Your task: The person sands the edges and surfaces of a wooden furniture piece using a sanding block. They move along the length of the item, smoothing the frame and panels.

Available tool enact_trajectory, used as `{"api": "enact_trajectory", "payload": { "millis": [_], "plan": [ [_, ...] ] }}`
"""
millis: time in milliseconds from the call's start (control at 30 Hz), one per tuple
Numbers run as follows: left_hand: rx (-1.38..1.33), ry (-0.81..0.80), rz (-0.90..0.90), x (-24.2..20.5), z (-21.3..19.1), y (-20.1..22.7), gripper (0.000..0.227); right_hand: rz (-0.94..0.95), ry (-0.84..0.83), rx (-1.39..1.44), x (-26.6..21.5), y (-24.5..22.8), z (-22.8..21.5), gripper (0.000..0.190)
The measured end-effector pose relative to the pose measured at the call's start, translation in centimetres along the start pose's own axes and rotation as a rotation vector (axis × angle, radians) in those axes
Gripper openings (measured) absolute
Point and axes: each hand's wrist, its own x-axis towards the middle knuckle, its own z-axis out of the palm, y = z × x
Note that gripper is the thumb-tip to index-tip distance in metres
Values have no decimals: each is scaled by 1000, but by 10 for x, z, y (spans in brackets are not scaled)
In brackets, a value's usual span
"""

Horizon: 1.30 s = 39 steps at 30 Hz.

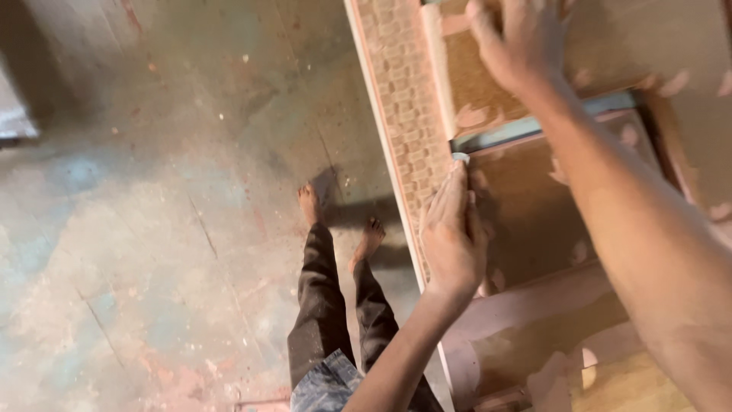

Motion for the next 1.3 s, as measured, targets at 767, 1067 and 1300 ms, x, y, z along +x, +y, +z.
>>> {"api": "enact_trajectory", "payload": {
  "millis": [767,1067,1300],
  "plan": [
    [-216,92,-153,-86,38,24,58,91,178,-151,-271,-21,-45,60],
    [-498,179,-258,-30,46,7,57,74,179,-158,-271,-19,-41,59],
    [-576,194,-92,-59,29,20,49,78,181,-136,-270,-21,-44,59]
  ]
}}
